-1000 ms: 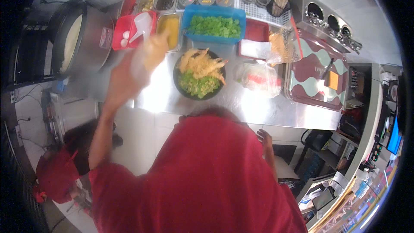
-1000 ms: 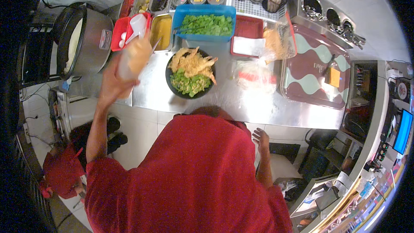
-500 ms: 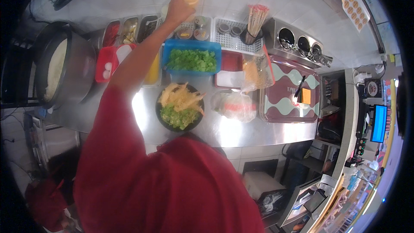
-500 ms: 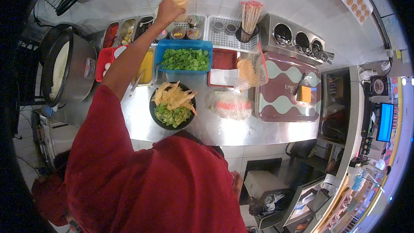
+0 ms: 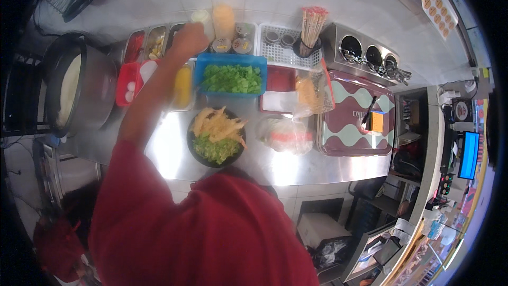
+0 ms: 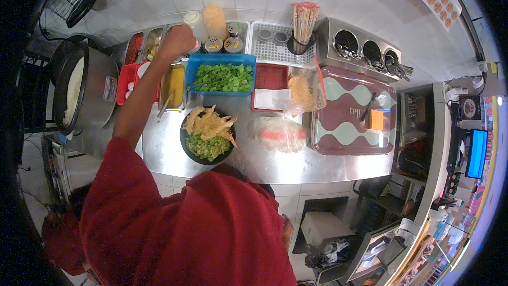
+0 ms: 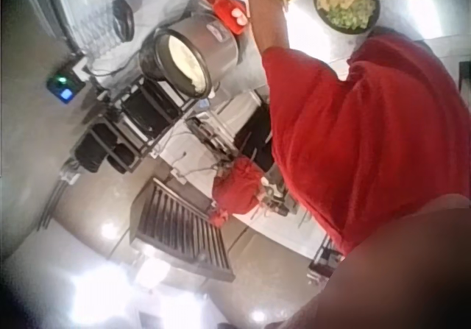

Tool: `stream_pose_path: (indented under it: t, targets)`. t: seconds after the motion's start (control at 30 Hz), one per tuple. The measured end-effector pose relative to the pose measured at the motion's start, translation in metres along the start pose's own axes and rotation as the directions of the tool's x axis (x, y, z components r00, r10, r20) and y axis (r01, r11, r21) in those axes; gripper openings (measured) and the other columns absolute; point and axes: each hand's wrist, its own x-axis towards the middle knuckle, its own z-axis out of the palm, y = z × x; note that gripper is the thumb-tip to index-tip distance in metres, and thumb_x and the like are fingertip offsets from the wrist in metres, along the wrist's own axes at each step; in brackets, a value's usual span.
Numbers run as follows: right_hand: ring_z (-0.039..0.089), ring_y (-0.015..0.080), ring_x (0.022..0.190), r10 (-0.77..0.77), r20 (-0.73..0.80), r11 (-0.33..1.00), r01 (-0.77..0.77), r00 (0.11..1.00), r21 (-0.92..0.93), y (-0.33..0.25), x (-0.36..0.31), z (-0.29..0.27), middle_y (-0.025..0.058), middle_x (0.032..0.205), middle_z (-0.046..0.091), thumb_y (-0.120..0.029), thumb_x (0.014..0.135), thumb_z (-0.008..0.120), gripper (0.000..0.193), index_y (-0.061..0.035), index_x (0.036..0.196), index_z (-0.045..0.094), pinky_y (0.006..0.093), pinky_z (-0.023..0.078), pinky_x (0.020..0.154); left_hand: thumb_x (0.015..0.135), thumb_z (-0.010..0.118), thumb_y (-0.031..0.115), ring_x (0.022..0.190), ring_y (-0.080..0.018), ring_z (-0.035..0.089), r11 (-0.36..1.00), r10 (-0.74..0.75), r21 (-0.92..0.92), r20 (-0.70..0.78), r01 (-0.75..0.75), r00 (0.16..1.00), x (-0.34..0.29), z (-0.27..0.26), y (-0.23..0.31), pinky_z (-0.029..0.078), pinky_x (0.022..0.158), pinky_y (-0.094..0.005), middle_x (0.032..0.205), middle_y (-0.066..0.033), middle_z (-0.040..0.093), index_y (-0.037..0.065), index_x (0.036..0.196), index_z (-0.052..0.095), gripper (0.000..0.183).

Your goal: The person scoops rice into a bowl, then uses tongs to place fried tempura pieces on top. They add shredded lettuce and sprinkle seasoning from a shaker. Finally, they place the bowl on a tray with a napkin and chopsticks.

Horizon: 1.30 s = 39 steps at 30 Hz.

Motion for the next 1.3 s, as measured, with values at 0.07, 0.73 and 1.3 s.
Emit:
stream_pose_path:
  t: [0.07,0.73,1.3]
  targets:
    - [0.057,0.0328,0.117,-0.01,0.022,1.0,0.01,1.0,-0.02,-0.002,-0.001,-0.001,0.0196,0.132,0.055,-0.037,0.099,0.04,0.056,0.0009,0.14,0.043,0.0422,0.046,0.097,0.083,0.057,0.026,0.105,-0.0375,0.064,0.999,-0.048,0.004,0.037,0.048,0.998,-0.012,0.022,-0.009,0.051,0.089,-0.0481,0.111,-0.0205,0.066,0.005,0.102,0.068,0.03]
    - [0.058,0.0328,0.114,-0.04,0.174,0.956,0.088,0.984,-0.278,0.0,0.039,-0.02,0.021,0.132,0.055,-0.032,0.098,0.041,0.052,0.0007,0.139,0.045,0.0436,0.049,0.093,0.069,0.074,0.025,0.097,-0.0352,0.062,0.917,0.326,-0.13,-0.302,-0.377,0.896,-0.155,-0.056,-0.061,0.05,0.088,-0.043,0.11,-0.02,0.059,0.002,0.115,0.056,0.054]
    - [0.059,0.0294,0.113,-0.044,0.174,0.914,0.11,0.984,-0.391,-0.104,0.057,0.024,0.0167,0.131,0.057,-0.038,0.097,0.044,0.053,-0.0038,0.137,0.048,0.0394,0.048,0.085,0.064,0.068,-0.004,0.133,-0.0402,0.035,0.932,-0.14,-0.362,-0.334,0.01,0.932,-0.413,0.12,-0.131,0.041,0.105,-0.0471,0.146,-0.0226,0.028,0.006,0.151,0.018,0.101]
